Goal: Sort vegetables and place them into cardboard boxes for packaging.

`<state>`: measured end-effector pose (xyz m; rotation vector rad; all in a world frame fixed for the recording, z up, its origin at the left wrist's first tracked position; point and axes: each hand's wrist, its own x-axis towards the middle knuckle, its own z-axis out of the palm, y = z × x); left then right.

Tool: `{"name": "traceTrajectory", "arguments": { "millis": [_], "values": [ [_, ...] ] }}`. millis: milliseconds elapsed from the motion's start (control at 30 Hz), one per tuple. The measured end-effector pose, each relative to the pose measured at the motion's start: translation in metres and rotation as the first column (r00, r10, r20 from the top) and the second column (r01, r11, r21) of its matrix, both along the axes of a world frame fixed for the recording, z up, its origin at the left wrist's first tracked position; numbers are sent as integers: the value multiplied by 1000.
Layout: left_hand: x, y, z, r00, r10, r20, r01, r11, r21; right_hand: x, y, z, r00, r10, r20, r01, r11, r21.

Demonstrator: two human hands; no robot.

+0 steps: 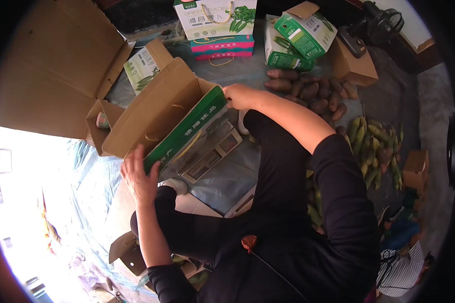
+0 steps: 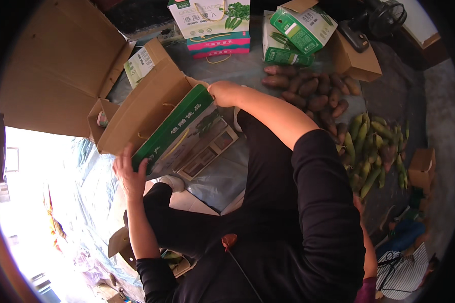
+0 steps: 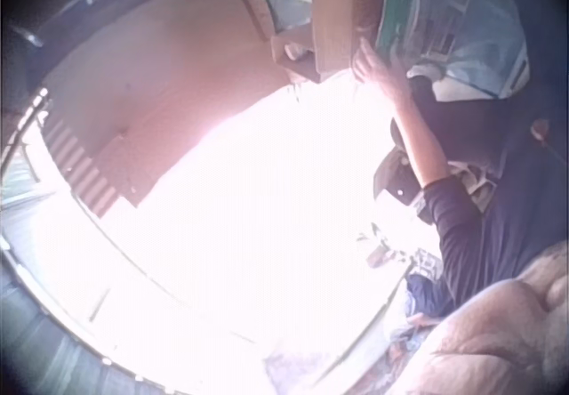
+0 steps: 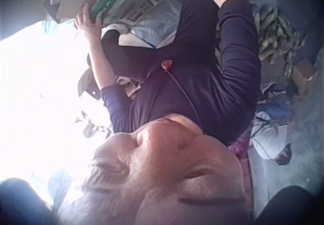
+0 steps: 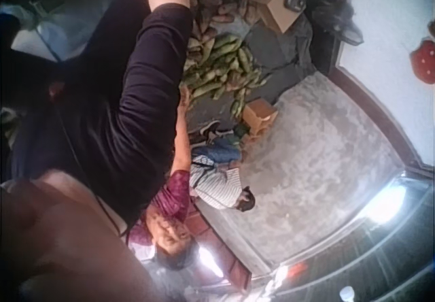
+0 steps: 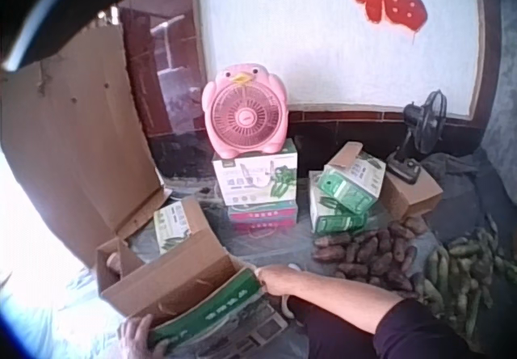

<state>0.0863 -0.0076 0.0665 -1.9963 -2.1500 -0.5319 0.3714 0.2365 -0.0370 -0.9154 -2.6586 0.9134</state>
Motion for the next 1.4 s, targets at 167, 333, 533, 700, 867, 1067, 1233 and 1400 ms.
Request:
{"name": "traceTrajectory", "arguments": {
  "millis": [167,333,533,700,867,1067,1233,1400],
  "values": [
    [-6,-9,-11,993,-66,100,67,998,-7,-2,-18,52,979,-130,157,144,987,-77],
    [8,-13,-3,983,-176,-45,177,984,28,15,-14,50,989,-103,103,88,985,147],
    [12,-18,19,894,-144,425,275,924,-265,64,-8,64,972,-211,-99,216,976,37],
    [4,-34,9,799,-29,601,314,873,-374,153,-28,61,855,-477,-203,483,876,-22],
    [18,-28,-8,874,-43,484,332,780,-530,241,-94,26,650,-750,-122,726,660,-192],
    [18,-10,-27,883,120,455,233,728,-645,308,-203,-42,364,-916,168,930,346,-124],
    [15,2,-51,865,71,496,264,777,-571,346,-297,-138,-7,-871,492,923,-195,-333],
    [10,6,-57,833,140,536,228,795,-562,316,-310,-167,-301,-802,516,657,-566,-497]
  ]
}}
